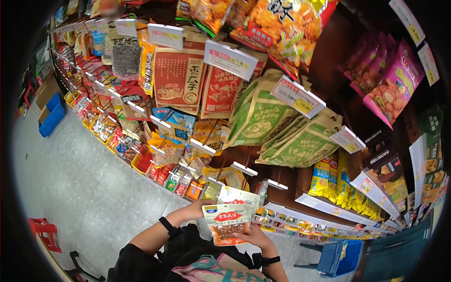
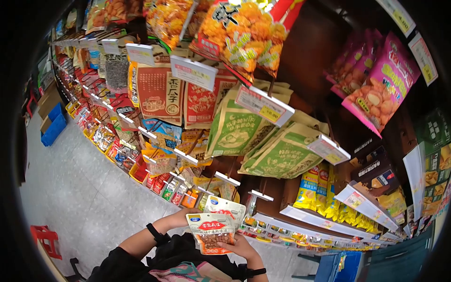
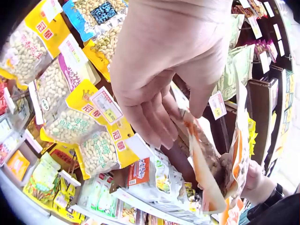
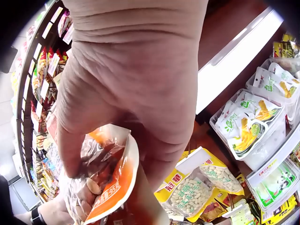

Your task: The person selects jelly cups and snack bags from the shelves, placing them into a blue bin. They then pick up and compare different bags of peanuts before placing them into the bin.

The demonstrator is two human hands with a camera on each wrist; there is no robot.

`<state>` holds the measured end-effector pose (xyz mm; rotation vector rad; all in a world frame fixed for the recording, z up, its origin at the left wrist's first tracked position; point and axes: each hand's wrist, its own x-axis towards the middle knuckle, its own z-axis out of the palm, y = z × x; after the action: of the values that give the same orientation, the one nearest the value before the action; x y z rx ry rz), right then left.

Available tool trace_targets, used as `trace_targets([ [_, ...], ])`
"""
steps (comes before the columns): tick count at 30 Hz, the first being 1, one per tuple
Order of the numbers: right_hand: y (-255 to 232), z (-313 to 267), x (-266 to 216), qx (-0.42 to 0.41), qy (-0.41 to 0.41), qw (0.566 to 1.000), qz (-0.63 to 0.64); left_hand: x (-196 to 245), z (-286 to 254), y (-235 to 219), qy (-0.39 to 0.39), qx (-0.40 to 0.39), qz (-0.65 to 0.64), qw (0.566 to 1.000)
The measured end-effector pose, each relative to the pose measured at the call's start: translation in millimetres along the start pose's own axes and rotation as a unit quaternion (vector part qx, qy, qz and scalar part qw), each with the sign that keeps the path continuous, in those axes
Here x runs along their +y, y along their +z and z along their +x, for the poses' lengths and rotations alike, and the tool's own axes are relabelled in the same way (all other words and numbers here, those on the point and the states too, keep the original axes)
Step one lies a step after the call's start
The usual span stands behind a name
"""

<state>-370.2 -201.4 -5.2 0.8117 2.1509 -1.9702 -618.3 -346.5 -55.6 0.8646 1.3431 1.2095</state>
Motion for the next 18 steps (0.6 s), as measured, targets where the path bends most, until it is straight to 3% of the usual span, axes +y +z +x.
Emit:
trace_targets([
  [1,1.8,-6.5,-2.5,0.013,0.036,0.999,0.015,-1.6,-0.8,4.7,0.012,-0.011,-0.038,0.999],
  [8,-2.0,-38.4,2.5,-0.005,0.054,0.996,0.077,-24.2,1.6,34.3,-0.003,-0.084,-0.173,0.981],
  [13,-8.4,-63.8,11.0,0.022,0.044,0.995,0.087,-7.7,1.6,73.5,0.01,-0.09,-0.174,0.981],
  [18,-23.2,-109.9,37.0,0.045,0.024,0.993,0.106,8.0,6.5,122.4,-0.001,-0.098,-0.064,0.993],
])
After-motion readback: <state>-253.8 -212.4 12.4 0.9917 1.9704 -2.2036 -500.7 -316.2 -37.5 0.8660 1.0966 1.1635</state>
